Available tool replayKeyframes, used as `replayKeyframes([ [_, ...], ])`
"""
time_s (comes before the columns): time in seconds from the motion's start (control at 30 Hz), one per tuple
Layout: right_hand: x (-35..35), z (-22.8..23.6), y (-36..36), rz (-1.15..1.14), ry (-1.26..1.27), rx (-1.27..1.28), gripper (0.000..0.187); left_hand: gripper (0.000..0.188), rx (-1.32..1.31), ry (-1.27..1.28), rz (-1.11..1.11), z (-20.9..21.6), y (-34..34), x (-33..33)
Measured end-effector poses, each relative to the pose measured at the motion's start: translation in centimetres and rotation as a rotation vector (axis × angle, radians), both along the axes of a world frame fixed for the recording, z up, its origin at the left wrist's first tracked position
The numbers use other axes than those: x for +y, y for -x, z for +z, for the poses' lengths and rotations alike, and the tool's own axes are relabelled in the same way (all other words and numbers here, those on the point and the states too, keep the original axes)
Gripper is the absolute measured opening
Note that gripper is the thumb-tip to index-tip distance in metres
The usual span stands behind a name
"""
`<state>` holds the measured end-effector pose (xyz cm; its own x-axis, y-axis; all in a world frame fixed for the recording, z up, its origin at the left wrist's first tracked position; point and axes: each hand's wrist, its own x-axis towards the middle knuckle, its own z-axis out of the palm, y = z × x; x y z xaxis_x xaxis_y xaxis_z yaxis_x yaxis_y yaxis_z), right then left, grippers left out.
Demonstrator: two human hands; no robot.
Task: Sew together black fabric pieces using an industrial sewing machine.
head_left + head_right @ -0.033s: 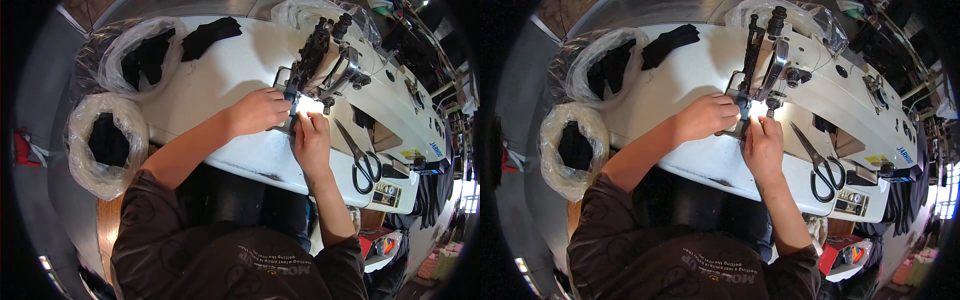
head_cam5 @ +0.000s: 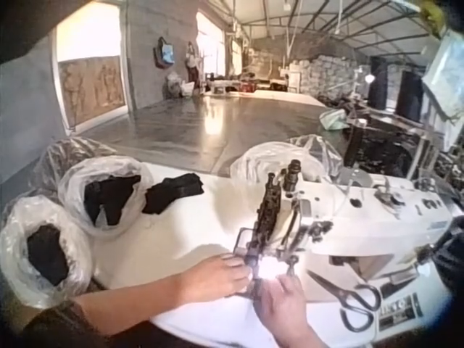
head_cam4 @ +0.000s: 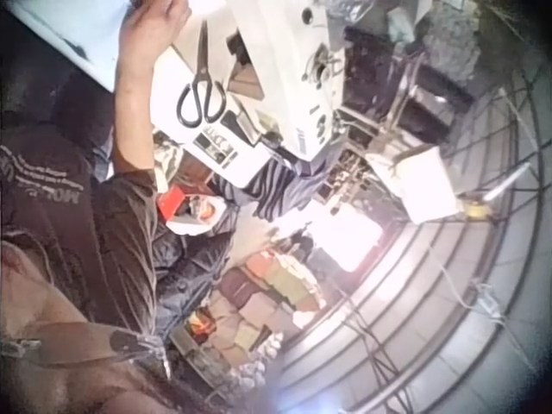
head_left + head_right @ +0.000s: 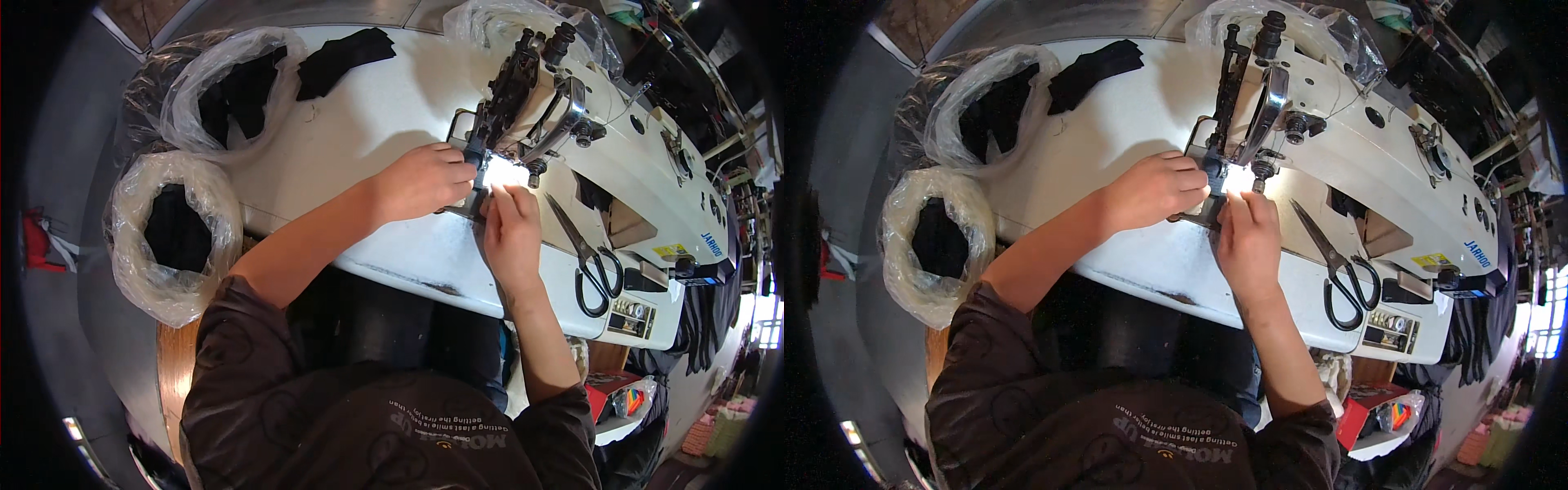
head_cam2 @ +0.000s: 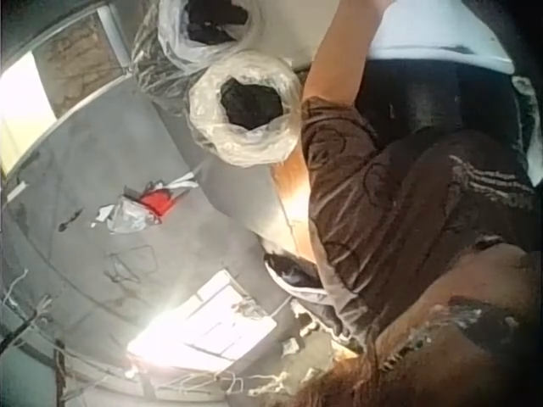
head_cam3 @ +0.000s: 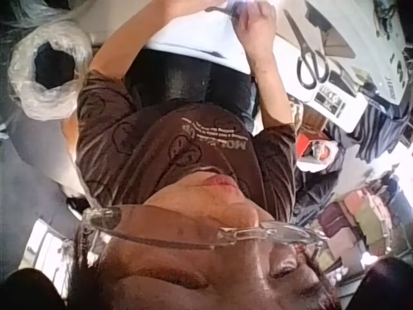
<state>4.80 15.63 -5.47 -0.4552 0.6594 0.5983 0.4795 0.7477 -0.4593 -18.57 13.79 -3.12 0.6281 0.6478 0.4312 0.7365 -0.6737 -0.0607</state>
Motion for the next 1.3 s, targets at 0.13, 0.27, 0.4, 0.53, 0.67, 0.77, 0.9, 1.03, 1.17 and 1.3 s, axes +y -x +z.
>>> replayKeyframes([
  [0.13,-0.7,0.3,-0.9,0.084,0.076,0.033,0.032,0.003,-0.020,0.010,0.034,-0.1,-0.1,0.0],
  [0.27,-0.6,0.8,-0.2,0.033,-0.029,-0.063,0.035,0.021,-0.048,-0.043,0.003,-0.1,-0.1,-0.1],
  [0.4,-0.6,0.9,0.0,0.029,-0.096,-0.151,0.041,0.018,-0.108,0.006,0.027,-0.3,0.5,0.1],
  [0.53,-0.5,0.9,0.1,0.045,-0.094,-0.148,0.040,0.030,-0.128,0.097,-0.020,-1.9,2.1,0.4],
  [0.67,-0.3,0.9,0.1,0.018,-0.074,-0.164,0.040,0.038,-0.088,0.099,-0.033,-1.7,2.1,0.7],
  [0.77,0.4,1.1,0.5,-0.020,-0.083,-0.218,0.039,0.047,-0.102,0.063,-0.016,-2.0,2.1,1.4],
  [0.9,0.5,0.7,0.9,-0.090,-0.086,-0.280,0.039,0.043,-0.095,0.108,0.010,-1.7,1.9,2.2],
  [1.03,0.6,0.4,0.8,-0.101,-0.091,-0.282,0.040,0.044,-0.078,0.138,0.028,-1.0,1.7,2.1],
  [1.17,0.6,0.4,0.9,-0.110,-0.094,-0.276,0.037,0.038,-0.123,0.058,0.040,-2.1,1.6,2.6],
  [1.3,0.6,0.4,0.9,-0.111,-0.072,-0.258,0.034,0.029,-0.116,0.026,0.053,-2.8,1.7,2.9],
])
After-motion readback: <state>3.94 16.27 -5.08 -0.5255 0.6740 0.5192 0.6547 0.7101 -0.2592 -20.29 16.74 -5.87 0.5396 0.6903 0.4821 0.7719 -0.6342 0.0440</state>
